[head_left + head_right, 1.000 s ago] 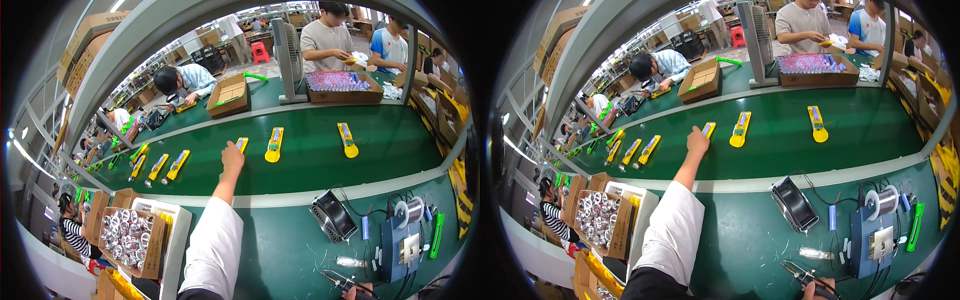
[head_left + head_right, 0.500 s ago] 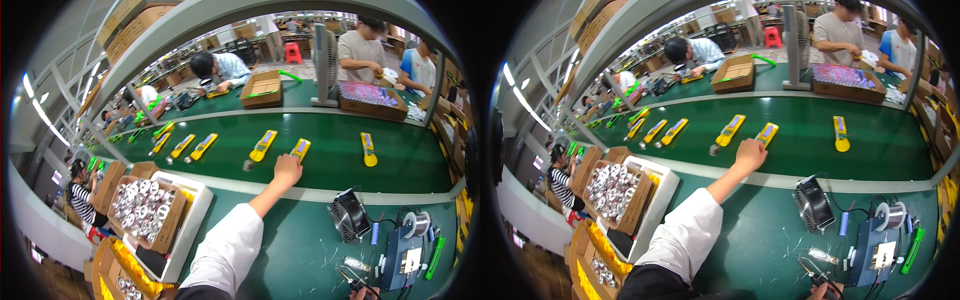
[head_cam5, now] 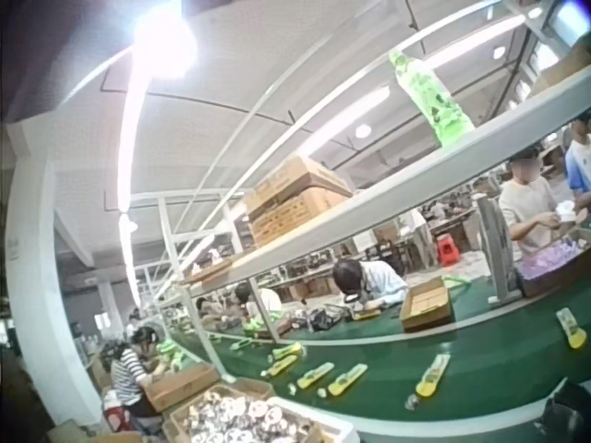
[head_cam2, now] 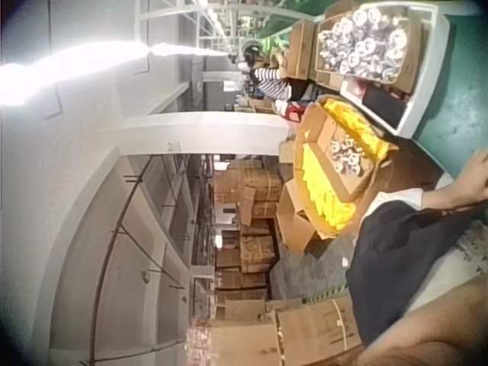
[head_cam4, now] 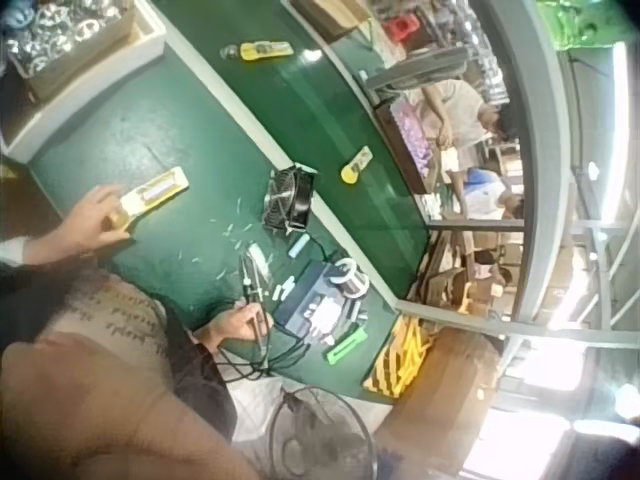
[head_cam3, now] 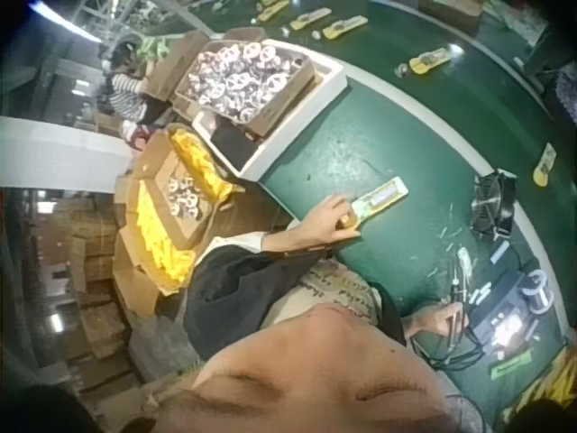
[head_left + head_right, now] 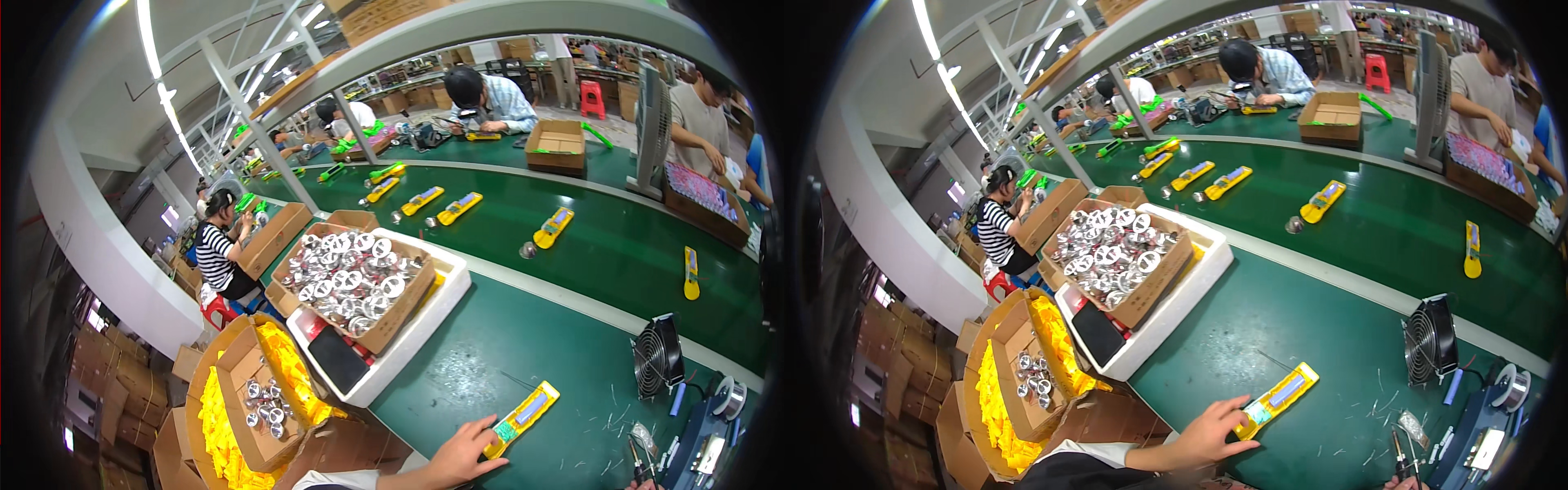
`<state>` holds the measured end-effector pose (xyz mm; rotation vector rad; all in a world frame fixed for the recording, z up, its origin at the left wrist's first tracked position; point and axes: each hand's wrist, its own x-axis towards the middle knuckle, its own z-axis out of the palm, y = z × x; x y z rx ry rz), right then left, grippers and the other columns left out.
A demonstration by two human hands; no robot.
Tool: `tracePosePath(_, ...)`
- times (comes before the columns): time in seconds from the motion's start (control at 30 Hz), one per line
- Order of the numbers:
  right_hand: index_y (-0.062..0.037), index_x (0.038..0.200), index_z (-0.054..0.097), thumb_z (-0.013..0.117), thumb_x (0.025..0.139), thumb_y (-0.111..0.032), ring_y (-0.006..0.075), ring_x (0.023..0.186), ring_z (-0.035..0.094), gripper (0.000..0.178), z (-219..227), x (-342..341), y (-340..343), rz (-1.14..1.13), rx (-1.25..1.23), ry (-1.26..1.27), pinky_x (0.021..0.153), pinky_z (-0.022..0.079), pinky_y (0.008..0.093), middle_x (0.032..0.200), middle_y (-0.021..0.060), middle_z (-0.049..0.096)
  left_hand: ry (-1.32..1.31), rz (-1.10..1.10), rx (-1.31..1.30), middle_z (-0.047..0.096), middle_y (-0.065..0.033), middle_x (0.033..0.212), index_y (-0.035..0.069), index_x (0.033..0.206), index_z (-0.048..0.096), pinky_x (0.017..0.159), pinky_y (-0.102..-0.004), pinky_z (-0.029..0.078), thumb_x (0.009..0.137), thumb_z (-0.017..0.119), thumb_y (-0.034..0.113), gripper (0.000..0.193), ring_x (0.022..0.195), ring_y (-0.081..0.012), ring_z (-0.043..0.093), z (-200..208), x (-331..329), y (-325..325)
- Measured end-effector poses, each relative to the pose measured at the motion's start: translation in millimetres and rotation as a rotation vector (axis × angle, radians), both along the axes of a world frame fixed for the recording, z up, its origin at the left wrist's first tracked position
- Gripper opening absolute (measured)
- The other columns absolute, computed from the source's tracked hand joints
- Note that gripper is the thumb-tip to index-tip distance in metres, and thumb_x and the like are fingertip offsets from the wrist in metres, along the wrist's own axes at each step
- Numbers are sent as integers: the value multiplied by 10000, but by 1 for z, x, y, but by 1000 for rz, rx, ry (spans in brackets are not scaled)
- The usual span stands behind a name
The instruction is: The person solders wires to a circuit board using a soldering iron, then assembles the circuit board, wires, and a reflector cone into a yellow plastic housing to build a flashlight unit. Pliers are used to manipulate components during assembly.
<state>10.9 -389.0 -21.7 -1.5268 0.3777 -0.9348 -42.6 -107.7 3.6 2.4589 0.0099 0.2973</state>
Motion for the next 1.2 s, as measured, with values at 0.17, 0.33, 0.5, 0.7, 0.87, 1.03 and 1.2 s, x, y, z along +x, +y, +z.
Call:
tracePosePath(0.17, 35, 733, 454, 620, 734, -148, 153, 480, 437, 247, -4, 2, -1, -17, 29, -77, 431, 376, 256, 567, 80, 462, -346, 378, 170, 542, -119, 863, 51, 986, 511, 706, -346, 420, 658, 671, 227, 405, 797, -270, 514, 99, 53, 146)
tracePosePath(0.33, 32, 739, 458, 609, 751, -168, 144, 479, 451, 251, -4, 2, 6, 40, 15, -10, 428, 377, 254, 573, 95, 489, -135, 609, 630, 511, -163, 1015, 47, 1063, 491, 837, -378, 389, 608, 678, 327, 565, 959, -304, 481, 123, 108, 349)
tracePosePath(0.5, 28, 787, 471, 584, 772, -122, 126, 488, 475, 188, -16, 3, 0, 67, 16, 51, 444, 393, 225, 613, 99, 526, 325, 592, 432, 414, -243, 1157, 72, 1149, 460, 888, -375, 377, 513, 666, 439, 762, 1053, -362, 448, 91, 145, 373)
tracePosePath(0.7, 43, 815, 468, 577, 782, -109, 128, 490, 480, 191, -23, 4, -5, 99, -3, 96, 451, 402, 224, 631, 106, 535, 314, 555, 544, 477, -203, 1095, 83, 1138, 435, 863, -358, 394, 590, 660, 299, 632, 1015, -327, 477, 84, 139, 376)
tracePosePath(0.87, 43, 781, 468, 582, 779, -115, 124, 486, 471, 194, -13, 5, 0, 81, -15, 109, 449, 399, 228, 618, 103, 530, -10, 532, 425, 554, -143, 949, 48, 984, 478, 792, -362, 417, 591, 675, 155, 453, 933, -292, 519, 87, 124, 368)
tracePosePath(1.03, 35, 759, 469, 590, 766, -109, 119, 479, 462, 188, -10, 5, 3, 137, 55, 73, 441, 385, 218, 598, 87, 520, -328, 605, 390, 550, -161, 891, 26, 976, 491, 725, -359, 424, 579, 656, 59, 431, 853, -306, 535, 97, 111, 360)
tracePosePath(1.2, 30, 763, 471, 596, 762, -114, 123, 480, 467, 191, -10, 1, 3, 132, 32, 65, 444, 389, 223, 597, 87, 520, -530, 684, 379, 527, -137, 811, 19, 923, 492, 684, -345, 424, 587, 651, 36, 373, 762, -283, 530, 128, 103, 342)
